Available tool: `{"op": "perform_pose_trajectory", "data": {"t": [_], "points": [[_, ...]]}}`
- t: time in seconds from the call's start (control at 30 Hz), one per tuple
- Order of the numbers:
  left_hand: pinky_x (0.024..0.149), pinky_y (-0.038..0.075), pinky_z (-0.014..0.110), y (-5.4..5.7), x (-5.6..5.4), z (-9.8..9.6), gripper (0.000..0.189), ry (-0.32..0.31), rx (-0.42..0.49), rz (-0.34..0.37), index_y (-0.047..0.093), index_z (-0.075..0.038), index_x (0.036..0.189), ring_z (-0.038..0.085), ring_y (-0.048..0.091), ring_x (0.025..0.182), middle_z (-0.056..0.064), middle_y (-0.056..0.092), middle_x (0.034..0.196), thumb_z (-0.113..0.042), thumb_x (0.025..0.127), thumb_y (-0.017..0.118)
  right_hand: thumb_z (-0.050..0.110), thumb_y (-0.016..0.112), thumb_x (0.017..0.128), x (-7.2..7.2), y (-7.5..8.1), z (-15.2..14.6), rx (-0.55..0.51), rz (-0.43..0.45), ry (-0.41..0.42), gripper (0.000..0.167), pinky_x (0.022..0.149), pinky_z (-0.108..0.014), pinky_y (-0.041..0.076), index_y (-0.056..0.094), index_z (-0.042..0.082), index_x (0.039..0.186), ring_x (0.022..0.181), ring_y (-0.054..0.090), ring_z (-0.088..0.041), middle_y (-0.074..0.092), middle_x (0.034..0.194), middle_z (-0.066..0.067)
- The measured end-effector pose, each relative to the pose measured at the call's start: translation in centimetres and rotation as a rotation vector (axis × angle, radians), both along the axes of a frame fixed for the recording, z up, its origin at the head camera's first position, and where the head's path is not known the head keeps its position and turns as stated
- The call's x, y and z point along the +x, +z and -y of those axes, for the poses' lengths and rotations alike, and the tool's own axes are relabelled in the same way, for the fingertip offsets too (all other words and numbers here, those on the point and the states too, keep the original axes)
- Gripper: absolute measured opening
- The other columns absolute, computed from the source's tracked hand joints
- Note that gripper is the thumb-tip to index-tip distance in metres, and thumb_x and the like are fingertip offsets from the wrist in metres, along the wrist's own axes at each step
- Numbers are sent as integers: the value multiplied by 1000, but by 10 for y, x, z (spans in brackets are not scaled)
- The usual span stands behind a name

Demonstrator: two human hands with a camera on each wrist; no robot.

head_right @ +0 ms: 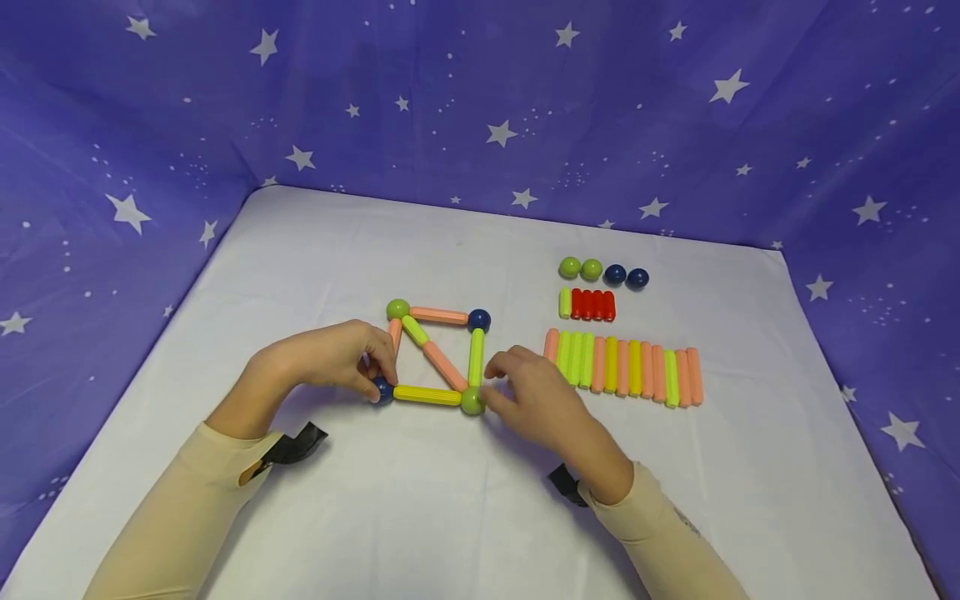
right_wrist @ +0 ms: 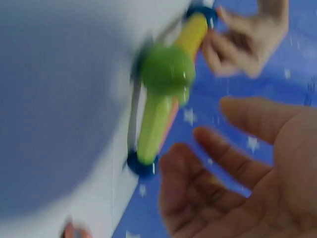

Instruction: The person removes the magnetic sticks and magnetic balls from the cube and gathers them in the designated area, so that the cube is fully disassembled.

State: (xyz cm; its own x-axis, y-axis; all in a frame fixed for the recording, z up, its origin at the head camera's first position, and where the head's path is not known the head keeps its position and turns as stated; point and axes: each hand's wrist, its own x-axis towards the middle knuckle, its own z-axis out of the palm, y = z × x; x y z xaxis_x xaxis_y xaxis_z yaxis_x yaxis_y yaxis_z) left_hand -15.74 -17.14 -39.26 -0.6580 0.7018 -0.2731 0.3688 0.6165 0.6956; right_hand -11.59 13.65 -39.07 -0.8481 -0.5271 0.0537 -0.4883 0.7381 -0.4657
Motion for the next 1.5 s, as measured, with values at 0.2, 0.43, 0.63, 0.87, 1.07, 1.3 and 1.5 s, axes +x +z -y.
{"op": "perform_pose_trajectory", "data": {"t": [0.2, 0.43, 0.63, 0.87, 1.07, 1.3, 1.5], "points": [[67, 50, 28, 0, 1, -1, 18, -5, -1, 2, 77, -16, 90, 12, 57, 74, -4, 66, 85, -10, 75, 85, 22, 77, 85, 10, -14, 22, 35, -39, 145, 14, 68, -25, 48, 71, 16, 96, 75, 54, -11, 56, 96, 5], [65, 49, 28, 2, 2, -2, 18, 4, -10, 12, 77, -16, 90, 12, 56, 72, -5, 64, 81, -10, 75, 85, 17, 79, 82, 12, -21, 32, 99, -107, 136, 13, 68, -24, 47, 73, 18, 93, 76, 50, -8, 53, 94, 6], [65, 49, 29, 3, 2, -2, 17, 15, -23, 24, 77, -17, 90, 12, 56, 72, -7, 63, 79, -11, 76, 85, 16, 79, 82, 11, -21, 33, 118, -127, 172, 10, 68, -24, 48, 73, 18, 89, 76, 50, -10, 54, 91, 6], [65, 48, 29, 5, 3, -3, 17, 17, -32, 21, 77, -17, 89, 13, 55, 71, -6, 63, 78, -12, 75, 85, 17, 80, 82, 7, -15, 30, 114, -67, 218, 9, 71, -25, 48, 74, 18, 90, 77, 50, -8, 55, 90, 10], [65, 47, 29, 5, 4, -2, 18, 16, -41, 11, 77, -17, 91, 12, 55, 71, -7, 63, 78, -12, 75, 85, 16, 78, 84, 3, -14, 31, 148, -63, 261, 7, 72, -24, 48, 74, 18, 90, 77, 50, -6, 56, 88, 12], [66, 48, 29, 3, 4, 1, 18, 25, -39, -3, 77, -16, 91, 12, 56, 73, -7, 64, 81, -11, 76, 85, 17, 75, 86, 5, -19, 36, 240, -115, 235, 6, 72, -23, 48, 74, 18, 91, 80, 51, -8, 59, 88, 12], [66, 49, 28, 3, 4, 0, 17, 13, -25, -8, 78, -17, 91, 11, 57, 73, -8, 65, 81, -12, 76, 85, 19, 76, 85, 13, -26, 33, 242, -165, 222, 5, 69, -23, 47, 74, 18, 90, 80, 51, -11, 61, 89, 9]]}}
